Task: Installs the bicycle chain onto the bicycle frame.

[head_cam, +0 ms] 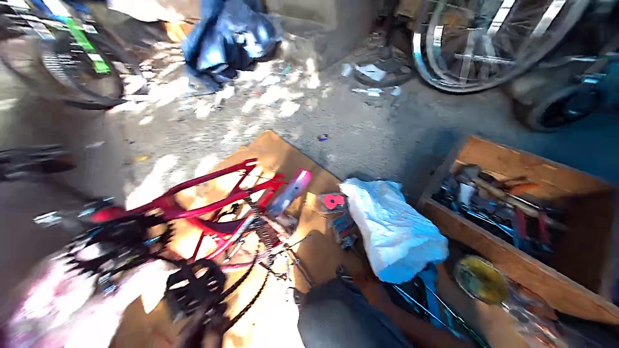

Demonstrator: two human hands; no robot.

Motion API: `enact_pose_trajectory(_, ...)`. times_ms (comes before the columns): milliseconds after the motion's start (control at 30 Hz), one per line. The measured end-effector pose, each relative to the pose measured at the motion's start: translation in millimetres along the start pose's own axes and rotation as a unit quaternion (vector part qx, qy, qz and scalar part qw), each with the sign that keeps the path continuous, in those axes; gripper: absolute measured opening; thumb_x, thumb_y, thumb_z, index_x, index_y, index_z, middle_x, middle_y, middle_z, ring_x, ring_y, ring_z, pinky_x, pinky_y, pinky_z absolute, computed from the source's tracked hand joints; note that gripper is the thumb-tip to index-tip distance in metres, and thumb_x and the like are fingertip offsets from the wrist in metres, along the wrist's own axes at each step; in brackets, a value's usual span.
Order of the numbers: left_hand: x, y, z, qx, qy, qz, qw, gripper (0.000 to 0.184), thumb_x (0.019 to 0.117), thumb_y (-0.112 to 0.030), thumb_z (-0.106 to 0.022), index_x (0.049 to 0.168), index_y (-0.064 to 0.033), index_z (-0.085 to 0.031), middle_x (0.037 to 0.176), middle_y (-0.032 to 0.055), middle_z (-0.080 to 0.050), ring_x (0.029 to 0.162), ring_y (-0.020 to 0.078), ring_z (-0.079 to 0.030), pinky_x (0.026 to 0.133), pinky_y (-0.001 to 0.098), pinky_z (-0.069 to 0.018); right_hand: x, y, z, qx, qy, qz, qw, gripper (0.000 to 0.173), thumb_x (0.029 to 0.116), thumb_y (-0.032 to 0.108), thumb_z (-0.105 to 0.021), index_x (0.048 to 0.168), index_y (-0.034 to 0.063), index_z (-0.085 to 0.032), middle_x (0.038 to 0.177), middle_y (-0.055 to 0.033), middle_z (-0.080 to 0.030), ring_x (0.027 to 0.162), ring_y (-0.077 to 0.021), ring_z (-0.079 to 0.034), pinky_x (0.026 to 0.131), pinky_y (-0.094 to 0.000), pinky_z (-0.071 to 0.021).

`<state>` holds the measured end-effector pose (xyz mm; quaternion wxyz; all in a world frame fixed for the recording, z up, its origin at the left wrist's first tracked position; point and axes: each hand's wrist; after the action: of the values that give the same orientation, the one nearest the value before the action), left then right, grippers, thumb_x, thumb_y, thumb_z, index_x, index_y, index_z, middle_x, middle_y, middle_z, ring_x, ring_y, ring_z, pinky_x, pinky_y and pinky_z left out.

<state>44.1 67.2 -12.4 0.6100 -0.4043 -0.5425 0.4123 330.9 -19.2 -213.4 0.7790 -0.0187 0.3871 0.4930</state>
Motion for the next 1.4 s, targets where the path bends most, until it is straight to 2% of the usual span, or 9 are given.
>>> enact_pose_trajectory(67,-1.2,-9.6,-12.8,-0.029,-0.043,0.039,0.998,0.028,0.092,0.009,-0.06,0.118,0.0028,-0.07,0.102,0.0008,-0.077,0.086,0.0114,-0.073,0.079,0.0305,-0.0631,-36.0,19.9,57.2,0.017,0.114,-0.006,0.993,0.05,0.113,0.02,-0.031,0.156,-0.0049,-0.033,0.16,-0.0289,-0.036,0.147,-0.0452,-0.038,0.118,-0.0582,-0.0314)
enact_pose_trajectory(133,0.2,-12.8,-18.5,-0.074,-0.073,0.069,0.992,0.027,0.0911,0.01,-0.059,0.116,0.0054,-0.07,0.099,0.0071,-0.076,0.083,0.015,-0.073,0.076,0.0315,-0.0629,-38.4,0.8,51.7,0.1,-0.026,0.121,0.987,0.044,0.1073,0.02,-0.045,0.137,-0.0125,-0.053,0.133,-0.0363,-0.058,0.123,-0.0489,-0.059,0.104,-0.0619,-0.0456)
enact_pose_trajectory(167,0.7,-13.2,-20.5,-0.095,-0.084,0.078,0.989,0.027,0.091,0.01,-0.059,0.115,0.0065,-0.071,0.099,0.0098,-0.076,0.082,0.0165,-0.073,0.076,0.0319,-0.0627,-30.6,-6.5,59.5,0.158,-0.047,0.176,0.97,0.045,0.1059,0.021,-0.05,0.136,-0.0118,-0.054,0.127,-0.0349,-0.062,0.117,-0.0453,-0.062,0.1,-0.0595,-0.0484)
enact_pose_trajectory(300,-1.7,-13.0,-21.5,-0.162,-0.097,0.095,0.977,0.026,0.0912,0.01,-0.059,0.115,0.0104,-0.07,0.101,0.0184,-0.075,0.081,0.0216,-0.073,0.076,0.0345,-0.0631,-65.3,16.8,136.8,0.293,-0.076,0.307,0.902,0.042,0.1047,0.038,-0.055,0.137,0.0107,-0.06,0.109,-0.0053,-0.071,0.096,-0.0154,-0.07,0.087,-0.0392,-0.0595)
enact_pose_trajectory(400,0.2,-14.5,-20.9,-0.206,-0.087,0.101,0.969,0.026,0.0927,0.008,-0.06,0.117,0.0105,-0.069,0.103,0.0196,-0.074,0.081,0.0215,-0.073,0.078,0.0349,-0.063,-121.7,59.1,172.0,0.299,-0.072,0.415,0.856,0.035,0.108,0.036,-0.051,0.124,0.01,-0.067,0.085,-0.0023,-0.07,0.07,-0.013,-0.069,0.064,-0.0343,-0.0617)
enact_pose_trajectory(533,-1.1,-15.6,-19.0,-0.235,-0.054,0.094,0.966,0.027,0.0947,0.003,-0.062,0.12,0.0095,-0.069,0.104,0.0184,-0.074,0.084,0.0207,-0.073,0.081,0.0352,-0.0623,-144.9,103.0,158.1,0.308,0.114,0.466,0.821,0.032,0.1101,0.029,-0.048,0.125,0.0047,-0.064,0.095,-0.007,-0.074,0.082,-0.0179,-0.073,0.077,-0.0394,-0.0638)
enact_pose_trajectory(700,-3.9,-14.1,-16.1,-0.244,-0.043,0.079,0.965,0.029,0.0952,0.0,-0.064,0.122,0.0098,-0.069,0.11,0.0213,-0.073,0.086,0.0215,-0.073,0.082,0.0364,-0.0623,-136.2,120.2,135.0,0.37,0.208,0.451,0.786,0.028,0.1096,0.017,-0.047,0.124,-0.0023,-0.061,0.115,-0.0117,-0.074,0.103,-0.0228,-0.074,0.092,-0.0421,-0.0619)
enact_pose_trajectory(1067,-6.3,-12.1,-8.1,-0.239,-0.011,0.081,0.968,0.03,0.0966,0.004,-0.061,0.125,0.0108,-0.067,0.117,0.0215,-0.072,0.09,0.0213,-0.074,0.085,0.0353,-0.0623,-127.5,116.7,135.1,0.405,0.305,0.41,0.758,0.03,0.11,0.018,-0.047,0.128,-0.0017,-0.061,0.12,-0.0166,-0.072,0.106,-0.0284,-0.073,0.092,-0.0444,-0.0617)
enact_pose_trajectory(1400,-10.2,-9.9,-8.8,-0.2,0.004,0.079,0.976,0.028,0.0951,0.006,-0.062,0.121,0.0106,-0.069,0.107,0.02,-0.074,0.084,0.0212,-0.074,0.082,0.035,-0.063,-132.0,117.4,129.6,0.376,0.265,0.396,0.795,0.03,0.1104,0.023,-0.046,0.122,0.0033,-0.065,0.096,-0.0101,-0.073,0.083,-0.0219,-0.074,0.073,-0.0394,-0.0648)
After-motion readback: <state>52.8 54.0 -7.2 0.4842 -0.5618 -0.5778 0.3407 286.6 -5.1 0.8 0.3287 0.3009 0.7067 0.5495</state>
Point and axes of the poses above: each hand's wrist, its own x-axis towards the middle knuckle, its own z-axis out of the back of the hand, y = z × x
